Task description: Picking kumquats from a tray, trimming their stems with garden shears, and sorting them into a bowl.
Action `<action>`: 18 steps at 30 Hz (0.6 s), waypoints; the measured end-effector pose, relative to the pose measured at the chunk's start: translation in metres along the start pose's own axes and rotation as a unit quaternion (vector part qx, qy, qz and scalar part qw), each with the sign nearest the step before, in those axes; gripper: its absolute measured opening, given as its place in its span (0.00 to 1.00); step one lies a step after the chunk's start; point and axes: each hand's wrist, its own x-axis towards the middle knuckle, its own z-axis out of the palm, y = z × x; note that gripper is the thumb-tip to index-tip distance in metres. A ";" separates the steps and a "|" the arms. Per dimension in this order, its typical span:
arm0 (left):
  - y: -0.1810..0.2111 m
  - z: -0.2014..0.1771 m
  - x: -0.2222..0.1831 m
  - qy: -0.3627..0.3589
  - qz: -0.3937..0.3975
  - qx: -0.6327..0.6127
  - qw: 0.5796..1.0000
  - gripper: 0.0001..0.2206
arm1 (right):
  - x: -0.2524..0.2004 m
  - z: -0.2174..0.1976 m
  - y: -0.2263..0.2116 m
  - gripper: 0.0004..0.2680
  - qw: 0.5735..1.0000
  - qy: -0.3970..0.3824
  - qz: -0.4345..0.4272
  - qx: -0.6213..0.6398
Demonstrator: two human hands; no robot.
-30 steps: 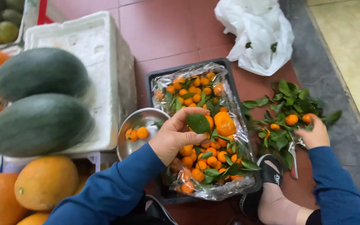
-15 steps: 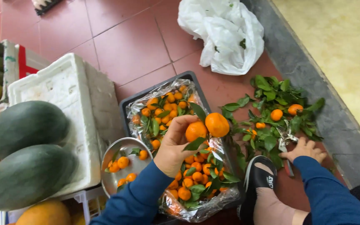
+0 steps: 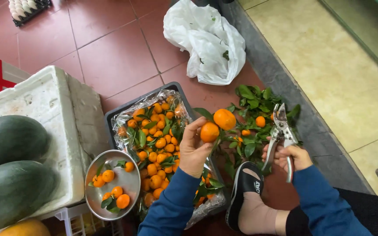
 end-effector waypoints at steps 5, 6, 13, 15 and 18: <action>-0.017 0.008 -0.005 -0.015 0.005 -0.029 0.999 0.26 | -0.047 0.003 -0.022 0.29 0.985 -0.119 -0.122 0.039; -0.012 0.014 -0.008 -0.020 -0.008 -0.013 1.000 0.25 | -0.062 0.007 -0.037 0.28 0.976 -0.168 -0.138 0.036; -0.028 0.046 -0.012 0.006 -0.097 0.092 0.991 0.27 | -0.141 0.002 -0.103 0.26 0.968 -0.164 -0.187 -0.018; -0.050 0.066 -0.009 0.004 -0.118 0.141 0.983 0.30 | -0.144 -0.048 -0.105 0.29 0.969 -0.162 -0.183 -0.035; -0.065 0.074 -0.005 -0.018 -0.171 0.287 0.942 0.43 | -0.081 -0.145 -0.096 0.33 0.958 -0.200 -0.203 -0.047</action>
